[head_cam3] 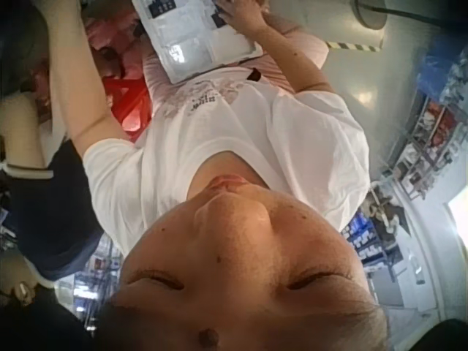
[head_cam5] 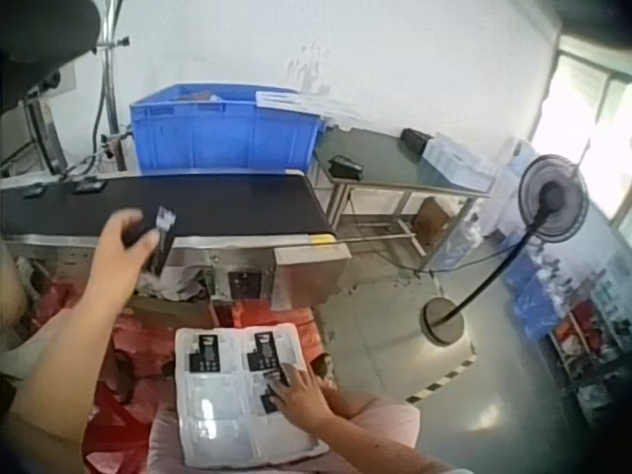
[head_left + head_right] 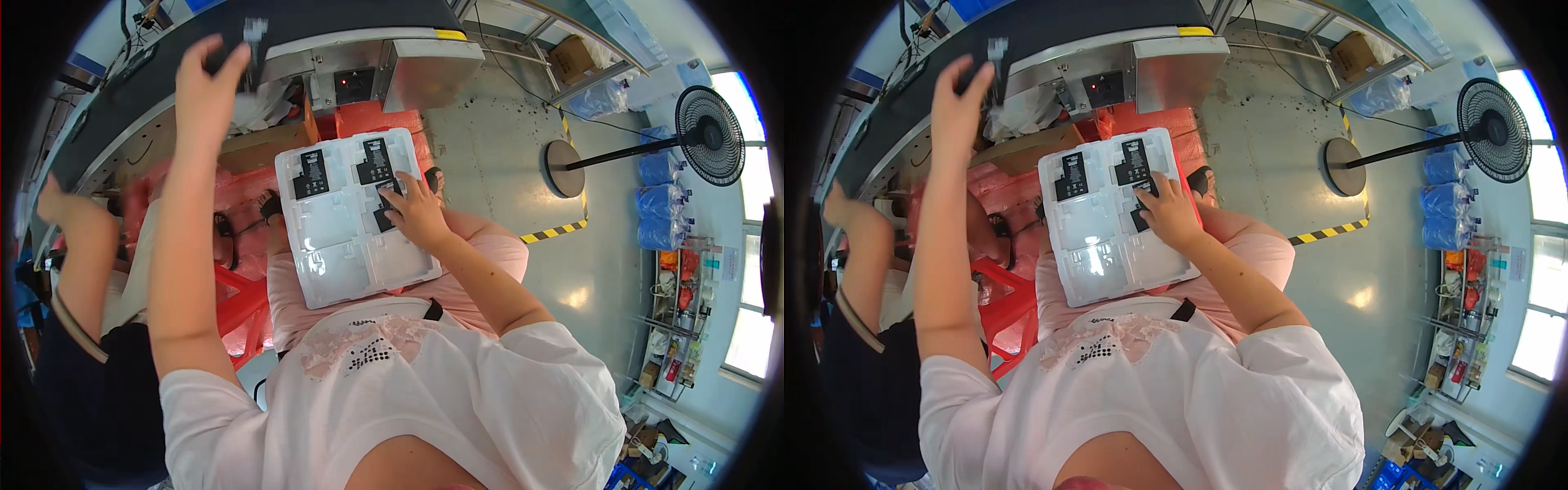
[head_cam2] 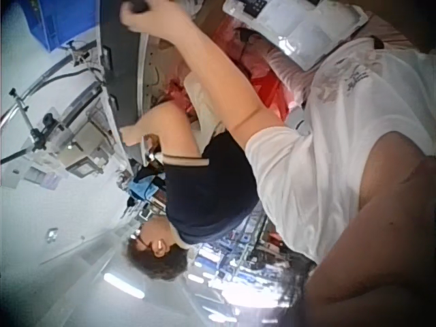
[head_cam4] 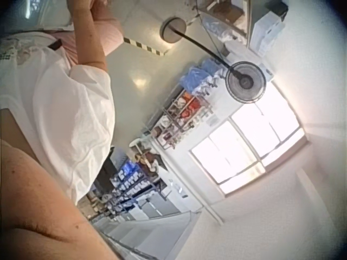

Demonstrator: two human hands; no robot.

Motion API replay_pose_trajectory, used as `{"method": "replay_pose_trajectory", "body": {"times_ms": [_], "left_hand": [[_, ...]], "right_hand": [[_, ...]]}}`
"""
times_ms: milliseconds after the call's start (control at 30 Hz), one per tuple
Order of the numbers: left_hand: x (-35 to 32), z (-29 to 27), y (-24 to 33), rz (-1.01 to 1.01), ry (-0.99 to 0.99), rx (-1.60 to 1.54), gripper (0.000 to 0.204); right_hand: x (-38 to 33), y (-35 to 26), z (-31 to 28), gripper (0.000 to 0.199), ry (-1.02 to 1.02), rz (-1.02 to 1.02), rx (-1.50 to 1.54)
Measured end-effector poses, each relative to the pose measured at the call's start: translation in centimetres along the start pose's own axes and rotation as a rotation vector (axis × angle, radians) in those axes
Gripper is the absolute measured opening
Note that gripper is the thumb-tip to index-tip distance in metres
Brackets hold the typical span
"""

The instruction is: The recorder is picking up electronic battery components from a conveyor belt and placing them into white plastic sorting trays.

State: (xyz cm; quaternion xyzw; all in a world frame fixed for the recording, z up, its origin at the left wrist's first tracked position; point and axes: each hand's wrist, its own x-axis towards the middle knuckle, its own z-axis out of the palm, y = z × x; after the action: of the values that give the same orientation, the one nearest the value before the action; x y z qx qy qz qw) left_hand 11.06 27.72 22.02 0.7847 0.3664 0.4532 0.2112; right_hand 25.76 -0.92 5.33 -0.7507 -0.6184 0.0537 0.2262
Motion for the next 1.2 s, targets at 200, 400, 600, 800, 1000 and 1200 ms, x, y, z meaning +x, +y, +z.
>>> {"method": "replay_pose_trajectory", "body": {"times_ms": [200, 400, 600, 800, 1000, 1200], "left_hand": [[-16.7, 0.1, -1.8, -0.884, -0.262, -0.476, 0.037], [-29.1, 6.7, -10.4, -0.796, -0.193, -0.174, 0.033], [-26.7, 5.0, -5.5, -0.621, -0.371, 0.076, 0.045], [-27.0, 3.7, -2.3, -0.268, -0.459, 0.541, 0.067], [-27.2, 4.3, -5.5, -0.475, -0.330, 0.393, 0.091], [-26.7, 4.3, -8.0, -0.596, -0.522, -0.096, 0.082]], "right_hand": [[-5.1, -0.1, 2.7, 0.046, -0.048, -0.143, -0.245], [-3.5, -0.6, 3.6, 0.036, 0.026, 0.002, -0.167], [-3.5, -0.2, 3.9, 0.036, -0.105, -0.083, -0.226], [-4.6, -1.2, 4.2, 0.034, 0.049, -0.024, -0.209], [-4.2, -0.9, 3.6, 0.032, 0.071, 0.049, 0.000], [1.1, 0.1, -1.3, 0.023, -0.219, 0.129, 0.186]]}}
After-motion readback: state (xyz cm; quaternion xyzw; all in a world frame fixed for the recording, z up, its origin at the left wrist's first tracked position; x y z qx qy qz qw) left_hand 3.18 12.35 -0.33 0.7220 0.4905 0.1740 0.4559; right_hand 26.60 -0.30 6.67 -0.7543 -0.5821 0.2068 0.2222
